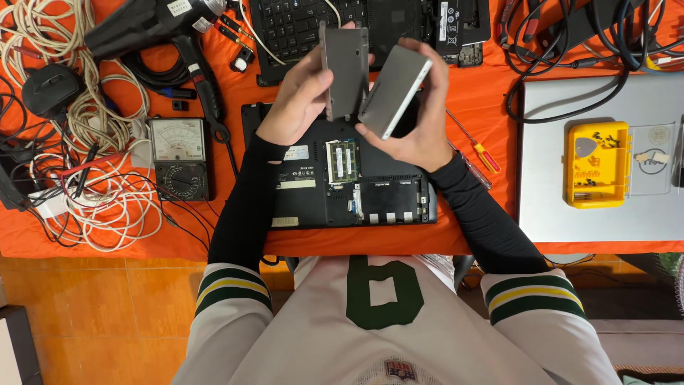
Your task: The person is disassembling a laptop and examining/heating internal components like the hard drive and SSD.
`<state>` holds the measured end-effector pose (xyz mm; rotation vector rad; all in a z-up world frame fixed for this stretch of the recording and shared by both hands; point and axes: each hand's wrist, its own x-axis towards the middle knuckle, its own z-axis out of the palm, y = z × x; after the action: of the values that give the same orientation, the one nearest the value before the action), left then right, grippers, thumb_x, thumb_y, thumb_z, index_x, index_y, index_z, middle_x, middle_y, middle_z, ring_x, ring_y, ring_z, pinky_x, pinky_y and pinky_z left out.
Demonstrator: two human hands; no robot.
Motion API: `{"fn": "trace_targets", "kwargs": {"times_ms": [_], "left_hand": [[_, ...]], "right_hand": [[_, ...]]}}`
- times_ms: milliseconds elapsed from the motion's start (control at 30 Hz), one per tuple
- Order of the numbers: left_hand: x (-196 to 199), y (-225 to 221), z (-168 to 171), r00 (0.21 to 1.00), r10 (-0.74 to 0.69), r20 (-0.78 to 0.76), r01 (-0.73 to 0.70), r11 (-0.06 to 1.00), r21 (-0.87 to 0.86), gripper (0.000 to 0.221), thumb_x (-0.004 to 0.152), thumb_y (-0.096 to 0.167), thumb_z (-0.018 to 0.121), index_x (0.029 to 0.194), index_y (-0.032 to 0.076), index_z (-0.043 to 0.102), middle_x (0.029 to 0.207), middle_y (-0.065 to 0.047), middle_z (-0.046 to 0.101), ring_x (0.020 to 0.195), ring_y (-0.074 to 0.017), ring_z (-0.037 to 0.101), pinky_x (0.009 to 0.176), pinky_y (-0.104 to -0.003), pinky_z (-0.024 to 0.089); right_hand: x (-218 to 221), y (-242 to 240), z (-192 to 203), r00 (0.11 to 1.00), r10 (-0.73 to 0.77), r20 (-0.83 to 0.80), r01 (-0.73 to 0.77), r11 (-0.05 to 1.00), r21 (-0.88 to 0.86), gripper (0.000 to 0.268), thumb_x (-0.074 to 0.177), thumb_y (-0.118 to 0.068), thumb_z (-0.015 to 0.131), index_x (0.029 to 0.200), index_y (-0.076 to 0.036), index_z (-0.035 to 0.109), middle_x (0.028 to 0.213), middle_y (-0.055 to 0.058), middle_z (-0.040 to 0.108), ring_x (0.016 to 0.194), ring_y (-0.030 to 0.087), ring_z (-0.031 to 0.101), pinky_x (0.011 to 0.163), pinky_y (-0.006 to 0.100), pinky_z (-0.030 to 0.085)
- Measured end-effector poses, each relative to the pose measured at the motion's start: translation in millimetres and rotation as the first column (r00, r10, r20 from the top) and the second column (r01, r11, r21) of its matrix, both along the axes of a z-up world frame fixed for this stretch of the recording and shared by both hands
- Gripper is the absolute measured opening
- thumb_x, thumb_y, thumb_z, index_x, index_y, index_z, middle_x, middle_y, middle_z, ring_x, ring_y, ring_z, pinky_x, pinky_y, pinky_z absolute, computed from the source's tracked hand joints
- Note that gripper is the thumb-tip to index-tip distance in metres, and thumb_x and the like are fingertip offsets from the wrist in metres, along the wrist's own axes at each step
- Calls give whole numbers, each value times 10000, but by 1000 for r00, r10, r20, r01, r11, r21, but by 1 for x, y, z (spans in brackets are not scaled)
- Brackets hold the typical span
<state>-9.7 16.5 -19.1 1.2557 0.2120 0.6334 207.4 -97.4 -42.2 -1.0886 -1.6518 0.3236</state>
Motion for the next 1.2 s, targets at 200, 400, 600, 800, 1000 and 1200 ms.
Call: {"fn": "trace_targets", "kwargs": {"times_ms": [200,400,600,800,1000,1200], "left_hand": [[-2,1,-16,999,27,42,-18,981,-191,573,1186,311,412,1679,64,255,1643,-106,429,1514,-203,452,1247,-400,465],[3,6,-8,984,121,128,-85,964,-250,486,1183,343,391,1566,46,422,1463,-124,588,1342,-265,604,1145,-433,513],[-9,14,-13,901,382,205,-327,909,-257,441,1155,365,412,1479,77,491,1403,-100,639,1311,-242,646,1155,-438,531],[-15,19,-19,805,547,231,-486,830,-274,413,1146,343,460,1449,67,516,1355,-116,656,1263,-231,656,1151,-444,535],[-17,19,-18,763,594,255,-513,796,-320,427,1129,352,482,1445,65,515,1328,-129,659,1232,-253,674,1119,-461,555],[-18,17,-14,787,573,227,-488,805,-339,451,1111,381,492,1449,83,490,1305,-138,670,1183,-313,714,1075,-433,556]], "right_hand": [[3,4,-12,963,77,-258,-79,997,5,1120,874,-164,928,1627,-153,100,1646,132,293,1529,267,323,1279,405,315],[12,4,-16,960,11,-280,-19,999,-28,1114,913,-163,916,1623,-178,57,1669,109,296,1520,223,338,1273,373,329],[26,10,-30,916,-110,-386,73,991,-111,1110,1033,-139,936,1634,-211,7,1639,122,301,1509,228,368,1269,367,358],[19,14,-16,974,-211,-85,191,962,-196,1072,972,-167,954,1601,-116,88,1630,165,321,1512,265,372,1296,400,320],[10,11,2,979,-195,57,203,929,-308,1110,895,-309,964,1611,-38,161,1588,193,375,1501,341,400,1284,441,369],[17,13,5,872,-126,473,273,927,-257,1103,843,-535,921,1541,1,256,1691,182,351,1609,421,193,1302,608,31]]}}
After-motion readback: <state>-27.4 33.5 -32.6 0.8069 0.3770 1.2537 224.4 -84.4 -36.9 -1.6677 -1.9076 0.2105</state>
